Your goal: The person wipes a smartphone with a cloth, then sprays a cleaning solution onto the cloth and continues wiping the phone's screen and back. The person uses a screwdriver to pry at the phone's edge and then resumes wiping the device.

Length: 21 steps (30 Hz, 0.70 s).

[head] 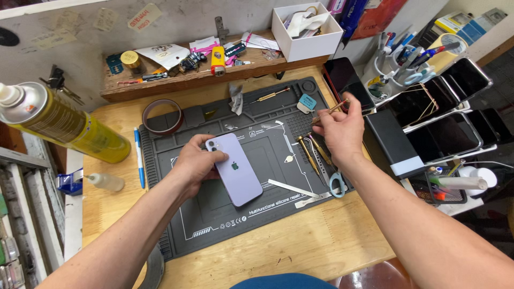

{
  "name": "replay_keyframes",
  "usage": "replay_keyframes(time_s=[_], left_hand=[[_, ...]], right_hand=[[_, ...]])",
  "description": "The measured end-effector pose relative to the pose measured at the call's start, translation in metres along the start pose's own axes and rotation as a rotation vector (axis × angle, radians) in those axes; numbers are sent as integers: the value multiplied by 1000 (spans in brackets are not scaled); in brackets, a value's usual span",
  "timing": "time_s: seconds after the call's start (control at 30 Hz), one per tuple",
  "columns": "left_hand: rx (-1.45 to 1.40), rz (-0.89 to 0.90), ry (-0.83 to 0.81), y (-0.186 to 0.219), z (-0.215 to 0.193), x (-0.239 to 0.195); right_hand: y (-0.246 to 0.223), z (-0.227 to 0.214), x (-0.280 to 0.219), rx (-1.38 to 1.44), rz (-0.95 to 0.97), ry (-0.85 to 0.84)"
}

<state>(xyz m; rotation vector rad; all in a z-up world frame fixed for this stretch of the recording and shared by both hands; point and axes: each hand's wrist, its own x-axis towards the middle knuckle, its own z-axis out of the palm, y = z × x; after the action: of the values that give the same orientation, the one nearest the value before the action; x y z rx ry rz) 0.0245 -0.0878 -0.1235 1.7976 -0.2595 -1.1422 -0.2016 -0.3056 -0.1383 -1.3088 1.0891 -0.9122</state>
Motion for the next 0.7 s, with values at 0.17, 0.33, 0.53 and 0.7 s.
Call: replay_keyframes(time_s=[0.17,0.33,0.53,0.7], left_hand=[[162,3,39,-8,-16,-23],[441,113,151,-20,-29,-32],[804,224,262,-17,-27,-38],[906,351,365,-12,-18,-53]], right_hand=[[-3,9,5,-105,-89,-50],[-3,14,0,-192,-142,-81],[-3,34,-24,-245,-218,-147],[1,69,-51,-144,-60,-358]])
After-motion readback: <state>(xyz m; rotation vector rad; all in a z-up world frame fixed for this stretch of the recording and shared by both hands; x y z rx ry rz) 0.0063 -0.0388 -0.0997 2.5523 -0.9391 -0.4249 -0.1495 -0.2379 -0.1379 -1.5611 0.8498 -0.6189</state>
